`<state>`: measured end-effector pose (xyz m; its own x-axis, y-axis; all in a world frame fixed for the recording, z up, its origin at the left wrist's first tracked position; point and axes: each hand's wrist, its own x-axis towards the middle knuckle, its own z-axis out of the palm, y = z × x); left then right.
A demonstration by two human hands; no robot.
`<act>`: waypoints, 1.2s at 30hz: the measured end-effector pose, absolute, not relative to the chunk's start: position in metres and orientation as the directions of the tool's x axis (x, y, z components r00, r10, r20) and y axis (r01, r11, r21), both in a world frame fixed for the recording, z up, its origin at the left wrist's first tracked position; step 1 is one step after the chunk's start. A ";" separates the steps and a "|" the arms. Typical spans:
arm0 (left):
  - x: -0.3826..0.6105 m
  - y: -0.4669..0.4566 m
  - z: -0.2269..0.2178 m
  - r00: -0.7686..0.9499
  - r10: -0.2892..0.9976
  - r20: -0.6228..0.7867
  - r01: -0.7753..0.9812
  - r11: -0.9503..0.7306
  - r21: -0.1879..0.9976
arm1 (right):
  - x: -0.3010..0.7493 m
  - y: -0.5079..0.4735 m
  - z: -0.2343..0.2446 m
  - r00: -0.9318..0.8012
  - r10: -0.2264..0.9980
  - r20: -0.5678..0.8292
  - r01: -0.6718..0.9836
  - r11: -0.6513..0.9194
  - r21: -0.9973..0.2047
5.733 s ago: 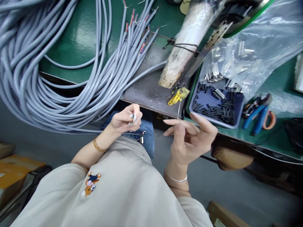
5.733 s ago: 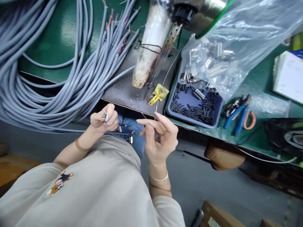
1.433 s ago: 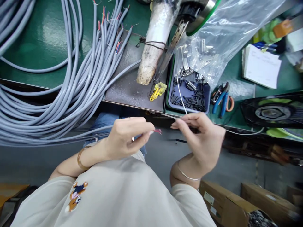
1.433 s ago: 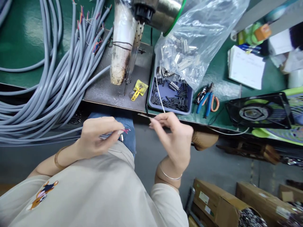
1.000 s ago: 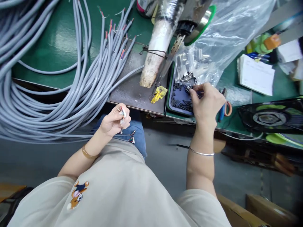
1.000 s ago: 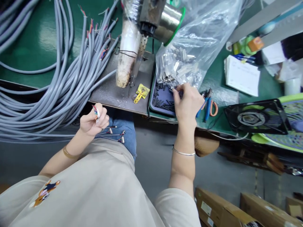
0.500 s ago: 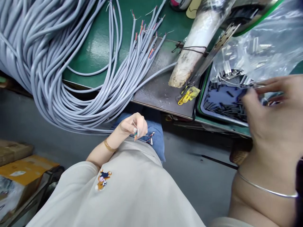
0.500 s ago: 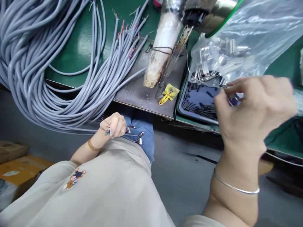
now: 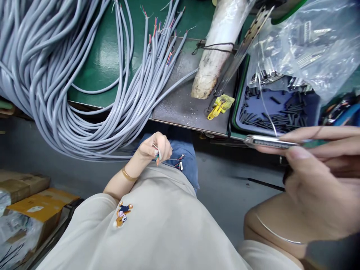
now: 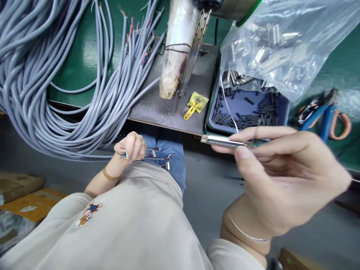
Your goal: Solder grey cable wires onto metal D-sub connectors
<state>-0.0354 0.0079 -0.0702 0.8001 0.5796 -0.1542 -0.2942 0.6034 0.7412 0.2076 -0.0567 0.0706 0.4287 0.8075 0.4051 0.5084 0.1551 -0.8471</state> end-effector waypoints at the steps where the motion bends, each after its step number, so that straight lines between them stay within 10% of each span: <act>1: -0.034 0.008 -0.067 0.786 0.588 -0.188 -0.279 0.610 0.742 | 0.202 -0.057 0.069 0.416 0.830 0.371 0.463 0.158 -0.872; 11: -0.033 0.010 -0.047 0.751 0.645 -0.142 -0.334 0.556 0.762 | 0.190 -0.055 0.025 0.083 0.677 0.731 0.827 0.363 -0.430; 20: -0.006 0.011 0.008 0.434 0.843 -0.316 -0.319 0.472 0.822 | 0.185 -0.057 0.007 -0.131 0.810 0.572 0.805 0.423 -0.416; 36: 0.021 0.018 0.012 0.295 0.947 -0.127 -0.284 0.213 0.935 | 0.177 -0.036 -0.008 0.263 0.830 0.492 0.488 0.325 -0.810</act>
<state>0.0206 0.0184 0.0117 0.2949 0.9471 -0.1266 -0.2837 0.2133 0.9349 0.1769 -0.0364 -0.0078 0.2627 0.8301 0.4919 0.4880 0.3255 -0.8099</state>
